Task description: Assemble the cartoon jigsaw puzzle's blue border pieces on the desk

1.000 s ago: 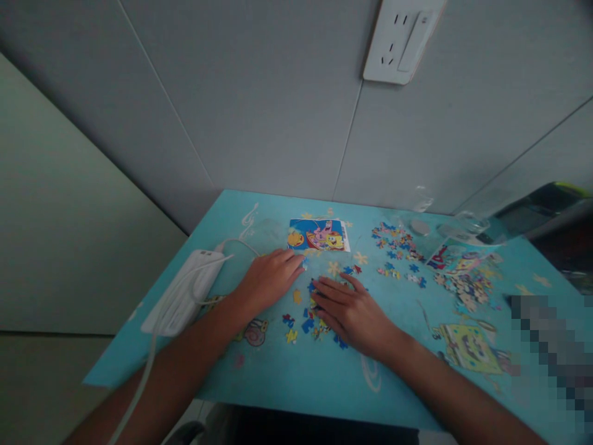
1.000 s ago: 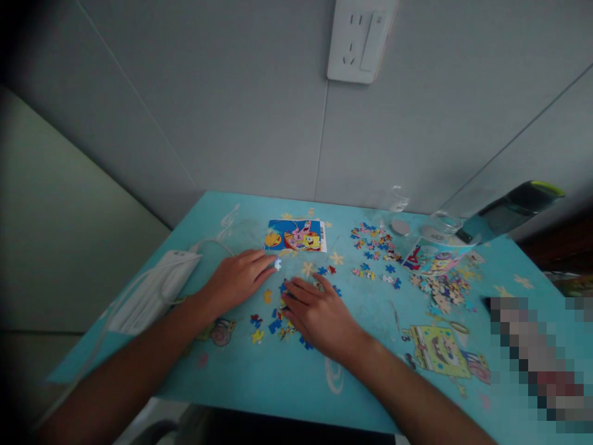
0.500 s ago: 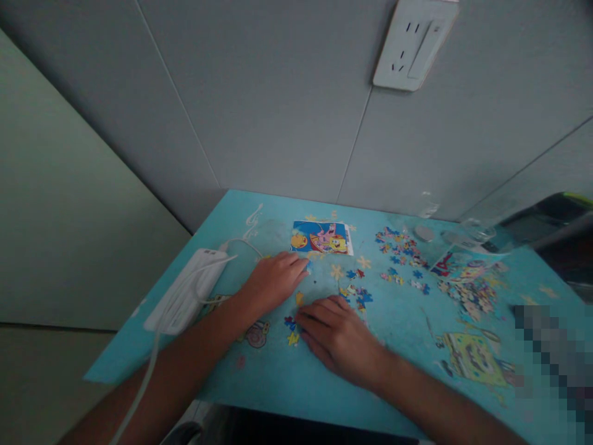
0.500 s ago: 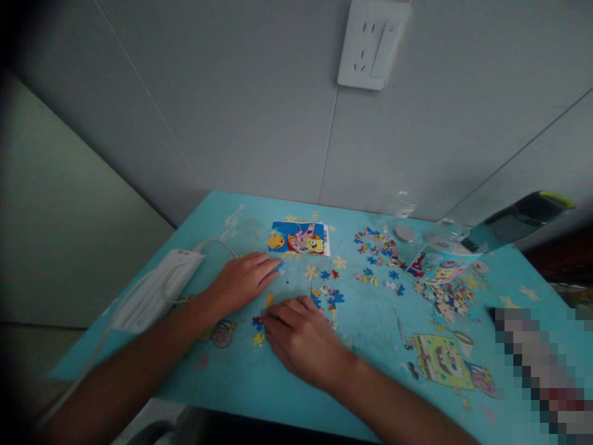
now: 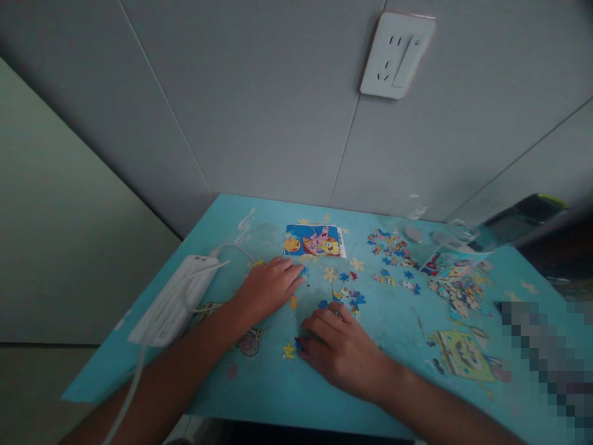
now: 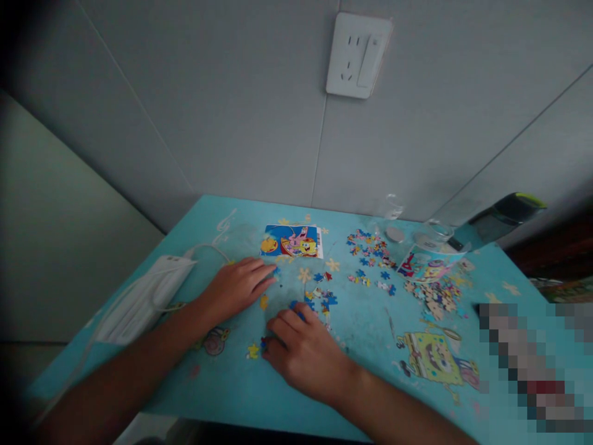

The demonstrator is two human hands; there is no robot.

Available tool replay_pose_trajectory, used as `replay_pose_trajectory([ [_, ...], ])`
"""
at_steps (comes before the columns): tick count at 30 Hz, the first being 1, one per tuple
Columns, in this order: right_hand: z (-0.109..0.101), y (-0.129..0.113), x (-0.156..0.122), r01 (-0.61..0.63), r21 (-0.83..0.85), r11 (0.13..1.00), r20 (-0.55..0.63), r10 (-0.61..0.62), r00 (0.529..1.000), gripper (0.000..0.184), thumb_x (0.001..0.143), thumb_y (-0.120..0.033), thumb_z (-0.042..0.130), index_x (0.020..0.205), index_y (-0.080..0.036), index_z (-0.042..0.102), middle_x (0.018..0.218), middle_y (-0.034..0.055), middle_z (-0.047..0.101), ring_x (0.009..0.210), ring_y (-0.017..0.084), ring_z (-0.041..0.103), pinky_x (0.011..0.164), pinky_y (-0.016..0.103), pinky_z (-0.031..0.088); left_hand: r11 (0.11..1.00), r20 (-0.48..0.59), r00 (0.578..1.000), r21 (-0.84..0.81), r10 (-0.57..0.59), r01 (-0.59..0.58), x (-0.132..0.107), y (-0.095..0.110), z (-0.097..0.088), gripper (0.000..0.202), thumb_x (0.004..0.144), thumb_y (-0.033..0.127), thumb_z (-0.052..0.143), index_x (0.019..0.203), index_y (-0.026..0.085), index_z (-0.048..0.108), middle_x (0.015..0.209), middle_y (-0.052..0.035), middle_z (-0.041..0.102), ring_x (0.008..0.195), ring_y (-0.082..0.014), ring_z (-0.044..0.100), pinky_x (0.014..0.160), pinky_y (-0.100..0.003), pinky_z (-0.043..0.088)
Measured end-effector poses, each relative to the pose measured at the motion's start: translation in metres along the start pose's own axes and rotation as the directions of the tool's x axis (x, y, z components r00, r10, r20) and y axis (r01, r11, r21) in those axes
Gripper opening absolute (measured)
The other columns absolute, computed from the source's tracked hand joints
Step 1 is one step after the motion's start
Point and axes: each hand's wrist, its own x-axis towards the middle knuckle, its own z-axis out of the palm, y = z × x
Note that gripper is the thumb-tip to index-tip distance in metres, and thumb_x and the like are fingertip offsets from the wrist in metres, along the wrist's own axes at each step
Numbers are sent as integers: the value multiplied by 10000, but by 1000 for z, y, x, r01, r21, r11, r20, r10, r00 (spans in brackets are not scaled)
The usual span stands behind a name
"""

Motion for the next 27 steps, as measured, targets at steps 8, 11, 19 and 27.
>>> replay_pose_trajectory([
  [8,-5,9,-9,-26,-91,996,-6,25,1000,137,989,-231,570,911,-204,680,1041,55,718,1016,228,609,968,476,399,999,6,999,-4,34,-34,-1,1,4,312,1034,380,433,1215,210,623,1004,-65,663,984,-235,600,803,-345,490],
  [11,-17,18,-11,-52,-19,998,18,52,998,170,989,-319,576,925,-214,693,1000,49,720,972,224,614,970,475,394,999,21,999,-18,44,-43,-2,3,4,320,1035,379,431,1233,216,622,996,-64,652,983,-237,591,809,-352,492],
  [19,-26,61,-21,-359,-64,931,-58,355,933,190,983,-270,557,1074,-250,723,1019,88,702,984,257,613,890,439,445,990,8,996,-106,92,-91,-2,7,6,326,1022,382,470,1251,217,635,1016,-71,591,980,-217,570,883,-368,499],
  [27,-16,65,-25,-439,-28,898,-36,438,898,175,965,-299,592,1077,-257,719,1052,78,682,1004,261,618,937,481,464,983,51,991,-143,122,-114,-4,15,7,338,1023,324,467,1319,204,579,1105,-85,591,1042,-228,579,919,-389,506],
])
